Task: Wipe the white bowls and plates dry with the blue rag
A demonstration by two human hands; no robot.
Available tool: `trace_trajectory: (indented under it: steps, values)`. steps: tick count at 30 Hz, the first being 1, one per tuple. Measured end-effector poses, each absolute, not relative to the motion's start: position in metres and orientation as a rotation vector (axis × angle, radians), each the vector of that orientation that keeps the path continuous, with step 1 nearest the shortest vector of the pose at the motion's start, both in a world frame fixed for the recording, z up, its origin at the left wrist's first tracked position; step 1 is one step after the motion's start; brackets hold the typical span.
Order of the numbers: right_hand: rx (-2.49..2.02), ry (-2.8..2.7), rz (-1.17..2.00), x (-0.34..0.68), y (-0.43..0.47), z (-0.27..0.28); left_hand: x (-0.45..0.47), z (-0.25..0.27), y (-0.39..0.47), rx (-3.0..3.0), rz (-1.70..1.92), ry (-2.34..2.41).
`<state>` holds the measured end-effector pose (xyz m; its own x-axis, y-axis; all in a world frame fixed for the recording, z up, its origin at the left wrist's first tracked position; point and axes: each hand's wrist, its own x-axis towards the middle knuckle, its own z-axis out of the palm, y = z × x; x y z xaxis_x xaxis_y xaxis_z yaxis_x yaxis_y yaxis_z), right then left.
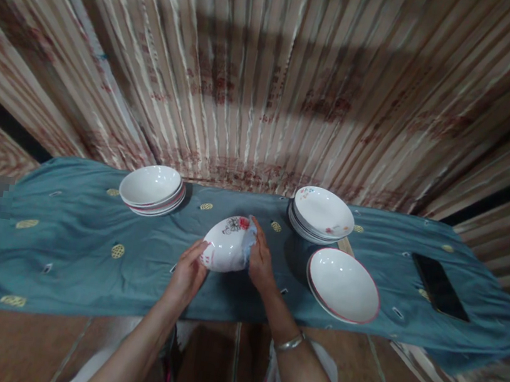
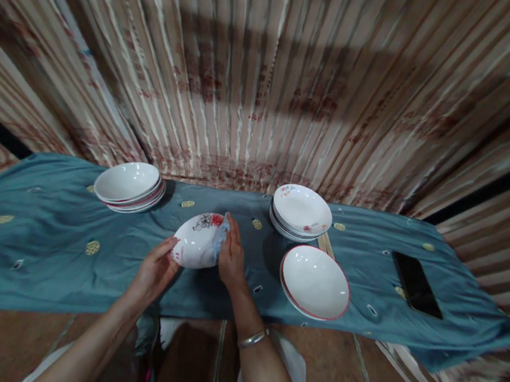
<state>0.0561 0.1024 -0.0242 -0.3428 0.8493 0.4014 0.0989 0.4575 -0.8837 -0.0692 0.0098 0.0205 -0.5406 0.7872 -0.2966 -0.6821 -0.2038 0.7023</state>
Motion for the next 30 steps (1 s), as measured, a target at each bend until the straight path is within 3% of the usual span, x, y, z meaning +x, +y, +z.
trace_trajectory:
  steps: [11, 19, 23, 30]
  values:
    - [-0.898, -1.637, 1.136, 0.052, 0.105, -0.047, -0.072, 0.022, 0.008, 0.177, 1.829, 1.060]
    - [-0.856, -1.667, 1.258, 0.060, 0.113, -0.018, -0.069, 0.027, 0.007, 0.220, 1.784, 1.083]
    - [-0.762, -1.844, 1.112, 0.067, 0.104, 0.006, -0.064, 0.031, 0.007, 0.304, 1.743, 1.093]
    - [-0.754, -2.204, 0.579, 0.065, 0.074, 0.029, -0.059, 0.035, 0.007, 0.354, 1.723, 1.107]
